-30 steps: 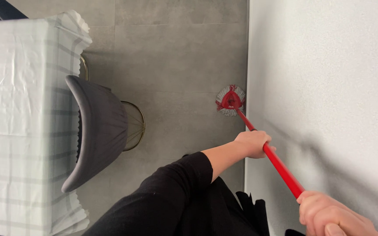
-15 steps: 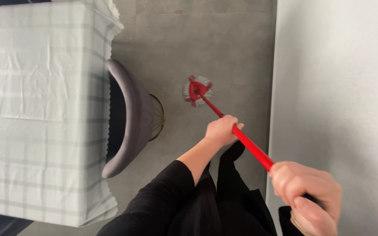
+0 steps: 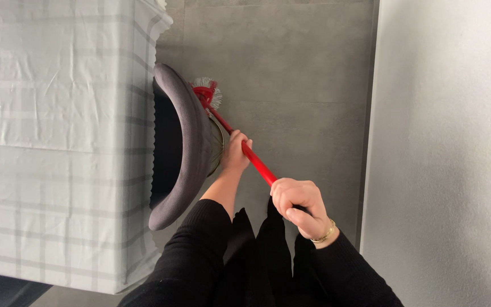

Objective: The person mops the tiled floor with a red spin mop, moving around a dining table and chairs. They briefly reposition a chair to clean underneath it, then continue mopping along the base of cabinets and walls before placing the mop into a red wringer bucket.

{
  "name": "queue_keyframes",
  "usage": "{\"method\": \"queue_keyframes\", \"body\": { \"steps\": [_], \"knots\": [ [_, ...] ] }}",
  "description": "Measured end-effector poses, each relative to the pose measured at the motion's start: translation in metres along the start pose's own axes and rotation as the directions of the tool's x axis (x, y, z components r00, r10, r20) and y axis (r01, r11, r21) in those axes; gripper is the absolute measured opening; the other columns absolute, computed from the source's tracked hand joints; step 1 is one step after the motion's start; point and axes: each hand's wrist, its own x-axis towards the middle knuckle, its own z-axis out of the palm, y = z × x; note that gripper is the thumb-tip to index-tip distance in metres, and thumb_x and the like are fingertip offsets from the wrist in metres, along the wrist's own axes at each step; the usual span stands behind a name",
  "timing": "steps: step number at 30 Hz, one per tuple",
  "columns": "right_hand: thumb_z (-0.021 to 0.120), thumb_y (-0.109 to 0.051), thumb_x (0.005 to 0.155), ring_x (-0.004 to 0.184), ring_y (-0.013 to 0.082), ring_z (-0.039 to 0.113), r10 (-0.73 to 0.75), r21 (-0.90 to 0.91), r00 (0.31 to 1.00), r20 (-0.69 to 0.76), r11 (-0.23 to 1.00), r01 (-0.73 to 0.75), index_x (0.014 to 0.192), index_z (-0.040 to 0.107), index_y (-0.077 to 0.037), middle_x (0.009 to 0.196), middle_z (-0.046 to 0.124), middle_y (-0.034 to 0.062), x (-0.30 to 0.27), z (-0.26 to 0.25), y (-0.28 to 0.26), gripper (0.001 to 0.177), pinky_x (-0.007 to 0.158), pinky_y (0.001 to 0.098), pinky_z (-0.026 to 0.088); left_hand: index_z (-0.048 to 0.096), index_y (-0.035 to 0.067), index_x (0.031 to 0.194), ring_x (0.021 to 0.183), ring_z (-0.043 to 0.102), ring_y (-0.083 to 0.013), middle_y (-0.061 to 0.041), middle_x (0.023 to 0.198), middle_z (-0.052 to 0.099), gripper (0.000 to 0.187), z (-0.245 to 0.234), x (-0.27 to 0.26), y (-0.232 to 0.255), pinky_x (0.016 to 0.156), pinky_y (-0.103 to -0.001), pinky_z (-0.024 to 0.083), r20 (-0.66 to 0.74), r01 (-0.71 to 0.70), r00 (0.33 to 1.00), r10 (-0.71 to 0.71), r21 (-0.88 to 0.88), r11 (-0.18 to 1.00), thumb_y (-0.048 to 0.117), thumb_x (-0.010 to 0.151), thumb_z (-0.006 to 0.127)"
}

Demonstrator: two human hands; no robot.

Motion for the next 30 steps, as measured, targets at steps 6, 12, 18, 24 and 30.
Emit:
{"method": "queue_keyframes", "body": {
  "steps": [6,12,18,24,30],
  "knots": [
    [0.053,-0.011,0.088,0.045,0.0198,0.042,0.011,-0.043,1.0,-0.012,0.999,-0.011,0.051,0.043,-0.013,0.05,0.042,0.0029,-0.021,-0.011,-0.018,0.039,0.052,0.0326,0.042,0.055,0.017,0.104,0.143,0.047,-0.0385,-0.008,0.164,0.032,0.018,0.038,0.003,-0.009,0.107,-0.048,0.05,0.061,0.103,0.993,-0.1,-0.043,0.994,0.033,0.103,0.063],
    [0.04,0.0,0.085,0.053,0.0188,0.028,0.113,-0.276,0.987,-0.116,0.951,-0.141,0.06,0.029,-0.01,0.055,0.034,0.0035,-0.043,0.015,-0.118,0.029,0.065,0.0351,0.041,0.051,0.012,0.083,0.099,0.06,-0.0336,-0.007,0.132,0.046,0.029,0.072,-0.053,0.025,0.076,-0.048,0.044,0.096,-0.05,0.994,0.048,0.022,0.999,0.033,0.098,0.064],
    [0.047,-0.008,0.082,0.047,0.0152,0.035,0.138,-0.235,0.976,-0.169,0.956,-0.176,0.057,0.036,-0.012,0.05,0.04,-0.0004,-0.103,0.014,-0.18,0.027,0.064,0.0332,0.046,0.046,0.014,0.084,0.075,0.057,-0.0294,-0.001,0.1,0.052,0.03,0.089,-0.15,0.07,0.061,-0.046,0.041,0.149,-0.071,0.987,0.066,0.031,0.997,0.034,0.103,0.056],
    [0.045,-0.011,0.089,0.05,0.0189,0.034,0.124,-0.264,0.98,-0.154,0.951,-0.162,0.059,0.035,-0.01,0.053,0.039,0.0028,-0.163,-0.011,-0.224,0.031,0.065,0.0349,0.045,0.049,0.014,0.084,0.085,0.062,-0.0311,-0.001,0.103,0.055,0.026,0.159,-0.19,0.078,0.066,-0.052,0.046,0.133,-0.064,0.989,0.057,0.048,0.997,0.035,0.098,0.056],
    [0.04,-0.001,0.082,0.05,0.021,0.032,0.079,-0.403,0.933,-0.351,0.887,-0.227,0.057,0.031,-0.007,0.053,0.036,0.0073,-0.218,-0.025,-0.295,0.028,0.063,0.0366,0.042,0.052,0.01,0.079,0.086,0.064,-0.0342,-0.008,0.103,0.056,0.032,0.217,-0.235,0.16,0.071,-0.053,0.05,0.284,-0.165,0.949,0.135,0.083,0.983,0.035,0.099,0.052]
  ]
}}
